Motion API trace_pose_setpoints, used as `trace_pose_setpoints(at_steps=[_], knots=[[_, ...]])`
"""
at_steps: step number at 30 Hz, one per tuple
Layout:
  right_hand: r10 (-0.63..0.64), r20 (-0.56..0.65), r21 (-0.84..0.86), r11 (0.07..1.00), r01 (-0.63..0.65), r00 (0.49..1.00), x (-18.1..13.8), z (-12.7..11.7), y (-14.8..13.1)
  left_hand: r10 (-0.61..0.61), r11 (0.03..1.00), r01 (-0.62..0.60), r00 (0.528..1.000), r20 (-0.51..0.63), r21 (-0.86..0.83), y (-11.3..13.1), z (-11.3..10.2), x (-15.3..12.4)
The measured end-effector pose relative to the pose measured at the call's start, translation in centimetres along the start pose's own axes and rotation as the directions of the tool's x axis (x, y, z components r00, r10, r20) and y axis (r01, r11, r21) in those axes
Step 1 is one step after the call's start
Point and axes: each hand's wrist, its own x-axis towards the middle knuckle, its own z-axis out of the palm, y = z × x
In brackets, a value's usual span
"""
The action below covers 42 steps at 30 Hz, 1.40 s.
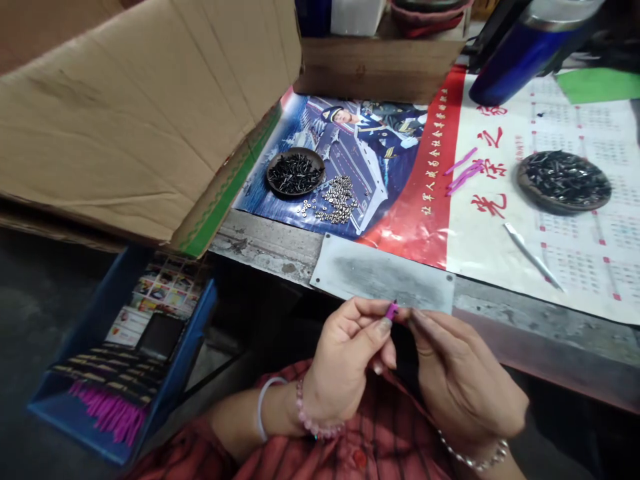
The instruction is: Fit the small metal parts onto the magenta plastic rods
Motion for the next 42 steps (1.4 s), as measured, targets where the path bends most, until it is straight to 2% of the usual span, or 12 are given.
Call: trace_pose_setpoints(at_steps=[5, 10, 15, 22, 26, 29, 34, 38, 42], knots=[[0.182, -0.053, 0.015, 0.983, -0.181, 0.982, 0.2, 0.2, -0.3, -0.006, 1.000, 0.006, 1.000, 0.007, 0.004, 0.1, 0.0, 0.0], [0.305, -0.012, 0.223, 0.929, -0.295, 0.952, 0.6, 0.3, -0.6, 0.037, 0.999, -0.037, 0.999, 0.010, 0.018, 0.0, -0.1, 0.2], [0.290, -0.037, 0.280, 0.922, -0.268, 0.956, 1.2, 0.4, -1.3, 0.023, 0.999, -0.023, 1.000, -0.001, 0.045, -0.3, -0.4, 0.2], [0.299, -0.043, 0.331, 0.905, -0.269, 0.953, 1.4, 0.6, -1.4, 0.053, 0.996, -0.057, 0.996, 0.071, 0.064, -0.6, -0.7, 0.2], [0.305, -0.034, 0.398, 0.878, -0.267, 0.952, 0.9, 0.6, -1.4, 0.144, 0.985, -0.154, 0.981, 0.129, 0.078, -1.0, -1.0, 0.2], [0.307, -0.070, 0.460, 0.854, -0.242, 0.949, 0.2, 0.8, -1.7, 0.229, 0.958, -0.256, 0.953, 0.199, 0.126, -1.3, -1.3, 0.0], [0.377, -0.133, 0.558, 0.793, -0.245, 0.916, -0.2, 1.2, -2.4, 0.310, 0.914, -0.370, 0.902, 0.301, 0.166, -1.6, -1.3, -0.4], [0.371, -0.052, 0.659, 0.711, -0.247, 0.927, 0.4, 1.2, -2.3, 0.382, 0.870, -0.449, 0.874, 0.300, 0.203, -1.6, -1.5, -0.6], [0.348, -0.009, 0.628, 0.731, -0.266, 0.937, 1.1, 0.9, -2.2, 0.397, 0.848, -0.457, 0.883, 0.250, 0.267, -1.3, -1.6, -0.9]])
